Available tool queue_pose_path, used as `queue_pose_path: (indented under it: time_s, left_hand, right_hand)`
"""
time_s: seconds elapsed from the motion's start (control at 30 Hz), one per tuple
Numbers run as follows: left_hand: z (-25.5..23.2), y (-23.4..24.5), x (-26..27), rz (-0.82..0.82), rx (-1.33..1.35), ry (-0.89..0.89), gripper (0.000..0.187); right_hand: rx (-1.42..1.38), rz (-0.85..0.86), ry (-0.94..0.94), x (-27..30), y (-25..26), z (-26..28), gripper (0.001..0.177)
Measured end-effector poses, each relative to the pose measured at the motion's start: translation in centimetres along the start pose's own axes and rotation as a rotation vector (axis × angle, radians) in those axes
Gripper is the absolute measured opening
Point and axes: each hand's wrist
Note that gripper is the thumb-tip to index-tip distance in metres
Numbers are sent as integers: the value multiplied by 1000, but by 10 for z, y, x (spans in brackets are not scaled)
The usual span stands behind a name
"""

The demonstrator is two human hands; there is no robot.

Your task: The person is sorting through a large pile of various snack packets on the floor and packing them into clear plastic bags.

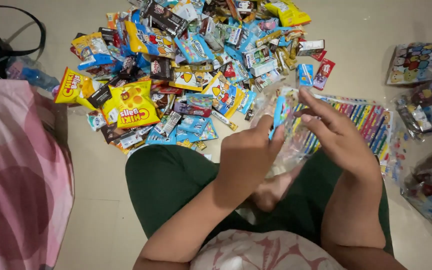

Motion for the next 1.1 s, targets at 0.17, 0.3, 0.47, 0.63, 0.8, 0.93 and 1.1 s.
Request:
queue_pose_path:
  time_s: [0.17,0.3,0.47,0.63,0.8,0.93,1.1]
  left_hand:
    - [6,-4,3,-137,-375,-190,36]
    - [11,0,-4,-185,-375,-180,41]
    - [26,6,-13,114,103,67,64]
    - [78,11,-13,-314,451,55,25]
    - [199,34,-48,-814,1048,725,35]
    - [306,12,-25,-1112,1041,1531,55]
    - [397,-31,8,-1050,1089,1789,55]
  right_hand:
    - [48,51,-29,2,1,2,61]
    - [47,13,-60,0,-1,-4,63]
    - [81,-1,-37,0,-5,-5,62]
    - [109,32,-73,-2,-3,1,66]
    - [133,28,-20,-2,-4,-5,67]
    - [192,48,-29,-3,-5,1,68]
    - [242,46,27,-3,-6,0,68]
Point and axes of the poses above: each hand's wrist, its own x-axis away from the middle knuckle, its own y-axis out of the back of the hand, z = x × y, and after that the axes turned 9 degrees about x, right-handed
